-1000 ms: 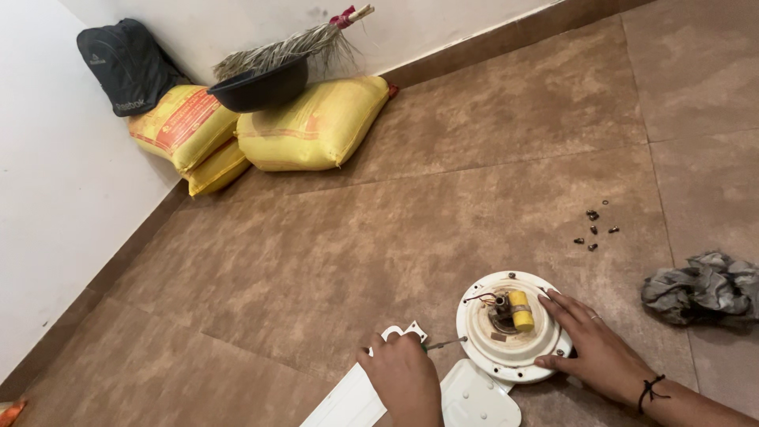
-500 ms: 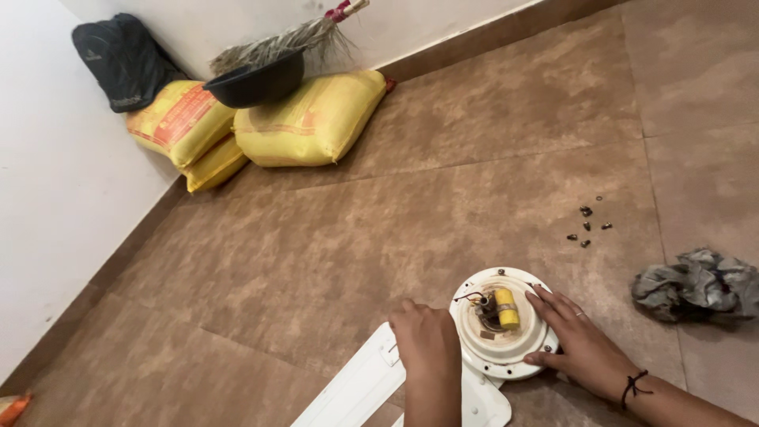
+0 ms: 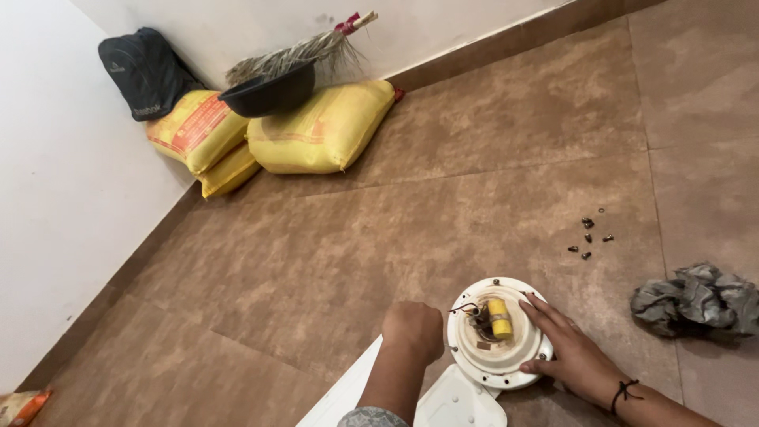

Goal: The person sits on the floor and uses a screwdriver to attach a white fan blade to the motor housing. They align the blade, insert screws, and tighten them to secure the blade in place.

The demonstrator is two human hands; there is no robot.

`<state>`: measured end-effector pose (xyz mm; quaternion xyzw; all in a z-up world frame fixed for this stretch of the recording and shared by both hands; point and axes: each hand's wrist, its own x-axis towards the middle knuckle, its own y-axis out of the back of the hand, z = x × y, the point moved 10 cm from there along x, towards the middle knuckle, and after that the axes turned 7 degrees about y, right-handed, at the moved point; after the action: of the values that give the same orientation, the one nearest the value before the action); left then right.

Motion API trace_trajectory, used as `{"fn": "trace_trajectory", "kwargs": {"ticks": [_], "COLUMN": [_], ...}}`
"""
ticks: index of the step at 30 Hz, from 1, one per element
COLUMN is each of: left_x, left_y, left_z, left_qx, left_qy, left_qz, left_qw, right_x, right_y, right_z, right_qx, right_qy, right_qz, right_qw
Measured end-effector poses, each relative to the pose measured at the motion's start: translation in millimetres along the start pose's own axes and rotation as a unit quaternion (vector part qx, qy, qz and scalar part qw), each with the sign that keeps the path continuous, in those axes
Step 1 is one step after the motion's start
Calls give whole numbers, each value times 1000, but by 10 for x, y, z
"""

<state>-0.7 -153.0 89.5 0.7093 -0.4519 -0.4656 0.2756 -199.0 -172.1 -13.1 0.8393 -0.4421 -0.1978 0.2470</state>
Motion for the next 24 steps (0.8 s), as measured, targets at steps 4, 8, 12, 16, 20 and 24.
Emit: {"fn": "trace_trajectory", "kwargs": {"ticks": [4,8,12,16,20,24], "left_x": [7,-68,-165,-216,-204,-242], "left_y": [56,94,7,-71,-103,-83], "left_z": [193,165,124,163,275,307], "left_qx": [41,48,54,68,92,94], "left_qy": [-46,-72,-92,-121,-158,-160], "left_qz": [36,70,67,82,112,118], "left_qw": [997,994,992,987,977,976], "right_x": [15,28,12,30,38,40], "right_y": [9,29,21,6,-6,26], "right_z": [-13,-70,-51,-52,-12,-73], "right_qx": [18,18,9,6,17,13], "right_qy": [-6,-8,-28,-35,-27,21], "right_qz": [3,-3,-18,-25,-21,8], "right_qw": [1000,1000,999,999,999,1000]}}
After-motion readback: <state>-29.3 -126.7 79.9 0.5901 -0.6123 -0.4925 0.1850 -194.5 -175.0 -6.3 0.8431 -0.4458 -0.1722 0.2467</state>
